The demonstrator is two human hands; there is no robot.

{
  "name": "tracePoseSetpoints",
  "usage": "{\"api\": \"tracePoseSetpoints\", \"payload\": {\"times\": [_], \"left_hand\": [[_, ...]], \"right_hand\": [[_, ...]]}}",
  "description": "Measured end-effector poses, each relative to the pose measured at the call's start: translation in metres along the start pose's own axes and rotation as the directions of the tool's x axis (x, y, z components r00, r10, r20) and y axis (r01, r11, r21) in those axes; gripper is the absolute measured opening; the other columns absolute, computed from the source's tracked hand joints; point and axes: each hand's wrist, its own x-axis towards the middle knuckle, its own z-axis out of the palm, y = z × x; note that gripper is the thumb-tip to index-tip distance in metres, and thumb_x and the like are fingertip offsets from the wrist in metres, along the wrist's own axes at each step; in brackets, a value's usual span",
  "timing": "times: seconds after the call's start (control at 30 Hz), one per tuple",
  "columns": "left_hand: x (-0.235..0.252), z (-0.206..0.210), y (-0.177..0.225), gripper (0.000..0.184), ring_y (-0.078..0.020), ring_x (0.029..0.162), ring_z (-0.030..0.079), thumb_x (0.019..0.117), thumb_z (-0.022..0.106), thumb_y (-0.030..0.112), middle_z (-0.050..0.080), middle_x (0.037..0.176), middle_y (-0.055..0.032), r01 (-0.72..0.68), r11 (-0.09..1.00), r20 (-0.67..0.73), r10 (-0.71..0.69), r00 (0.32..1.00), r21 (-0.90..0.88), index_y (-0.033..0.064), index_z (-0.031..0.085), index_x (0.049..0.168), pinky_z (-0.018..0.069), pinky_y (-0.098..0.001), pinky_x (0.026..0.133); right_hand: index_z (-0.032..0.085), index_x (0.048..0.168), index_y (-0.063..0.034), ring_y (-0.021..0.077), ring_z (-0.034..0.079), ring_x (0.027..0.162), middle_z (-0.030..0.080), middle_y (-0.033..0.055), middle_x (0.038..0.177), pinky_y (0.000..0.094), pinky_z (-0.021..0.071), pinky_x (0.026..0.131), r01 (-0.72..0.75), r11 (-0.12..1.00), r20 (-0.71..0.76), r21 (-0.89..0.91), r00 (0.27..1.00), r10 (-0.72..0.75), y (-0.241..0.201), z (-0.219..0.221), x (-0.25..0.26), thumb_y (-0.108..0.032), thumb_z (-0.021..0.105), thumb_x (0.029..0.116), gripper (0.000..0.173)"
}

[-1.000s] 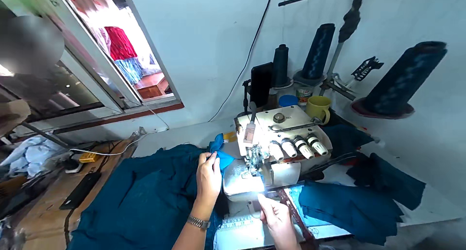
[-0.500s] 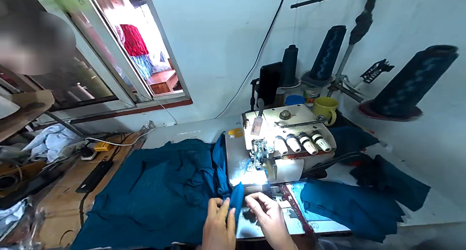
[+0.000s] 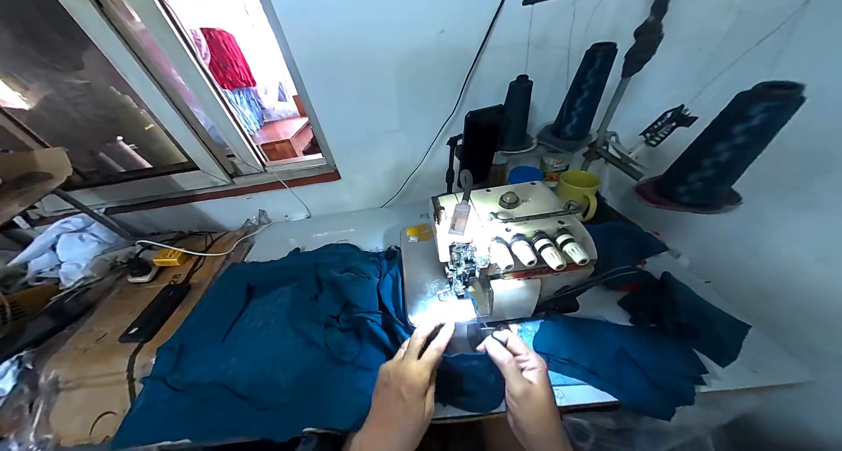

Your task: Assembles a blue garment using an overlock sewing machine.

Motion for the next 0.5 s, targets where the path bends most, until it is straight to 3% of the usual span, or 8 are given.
{"api": "tracePoseSetpoints", "payload": {"times": [0.03,0.1,0.13,0.2,0.27,0.37,0.5], "left_hand": [[0.003,-0.001,-0.006,0.034,-0.0218,0.103,0.072,0.0996,0.053,0.009,0.067,0.132,-0.0095,-0.011,1.0,0.019,0.01,1.0,0.004,0.0166,0.072,0.127,0.0622,-0.0367,0.078],[0.009,-0.006,-0.016,0.018,-0.0212,0.101,0.07,0.0989,0.059,0.016,0.069,0.119,-0.0093,0.007,1.0,0.02,-0.007,1.0,-0.015,0.0138,0.077,0.104,0.0612,-0.0368,0.082],[0.01,-0.01,-0.02,0.017,-0.0182,0.1,0.069,0.0993,0.06,0.019,0.068,0.116,-0.0074,0.034,0.999,0.039,-0.033,0.999,-0.036,0.0141,0.076,0.1,0.0603,-0.0349,0.084],[0.011,-0.018,-0.026,0.017,-0.011,0.098,0.069,0.1,0.06,0.023,0.067,0.119,-0.0043,0.079,0.991,0.098,-0.068,0.993,-0.106,0.0164,0.076,0.103,0.0604,-0.0299,0.082],[0.011,-0.02,-0.031,0.015,-0.0099,0.091,0.068,0.0993,0.061,0.02,0.065,0.115,-0.0057,0.076,0.986,0.108,-0.06,0.992,-0.148,0.0134,0.074,0.101,0.0599,-0.0277,0.078],[0.008,-0.016,-0.035,0.018,-0.0095,0.093,0.067,0.0991,0.056,0.009,0.067,0.104,-0.0075,0.047,0.985,-0.092,-0.063,0.994,-0.168,0.0046,0.073,0.097,0.0586,-0.0238,0.083],[0.006,-0.009,-0.034,0.017,-0.0059,0.1,0.065,0.0985,0.053,0.006,0.067,0.102,-0.0042,0.073,0.963,-0.302,-0.153,0.941,-0.26,0.0036,0.069,0.096,0.0554,-0.02,0.089]], "right_hand": [[0.072,0.09,-0.0058,0.0017,0.063,0.078,0.067,-0.0028,0.083,0.0173,0.0537,0.074,0.019,0.999,0.036,0.027,0.999,-0.02,-0.003,0.002,-0.006,-0.006,0.052,0.1003,0.023],[0.072,0.095,-0.0039,0.004,0.065,0.08,0.069,-0.0001,0.086,0.0194,0.0562,0.075,0.024,0.997,0.031,0.078,0.999,-0.026,-0.007,0.002,-0.01,-0.007,0.056,0.1005,0.017],[0.071,0.097,-0.0035,0.0052,0.067,0.081,0.07,0.0008,0.088,0.0209,0.0577,0.076,0.027,0.995,0.013,0.093,1.0,-0.029,-0.009,0.001,-0.009,-0.006,0.059,0.0991,0.013],[0.071,0.099,-0.0064,0.0045,0.067,0.085,0.071,-0.0011,0.092,0.0205,0.0576,0.08,0.053,0.994,0.022,0.096,0.998,-0.055,-0.012,-0.002,-0.006,-0.008,0.064,0.0967,0.008],[0.073,0.103,-0.0128,0.0024,0.066,0.093,0.071,-0.0041,0.098,0.0191,0.056,0.084,0.111,0.991,0.121,0.07,0.986,-0.118,-0.014,-0.004,-0.008,-0.013,0.065,0.0979,0.009],[0.075,0.11,-0.0155,0.0037,0.061,0.102,0.067,-0.0023,0.103,0.0189,0.0513,0.09,0.251,0.968,0.355,0.033,0.902,-0.246,-0.02,-0.005,-0.014,-0.02,0.062,0.1024,0.016],[0.074,0.105,-0.0105,0.0037,0.055,0.092,0.056,0.0046,0.096,0.0127,0.0466,0.081,0.399,0.917,0.535,0.021,0.77,-0.347,-0.015,0.002,-0.027,-0.021,0.061,0.1032,0.017]]}}
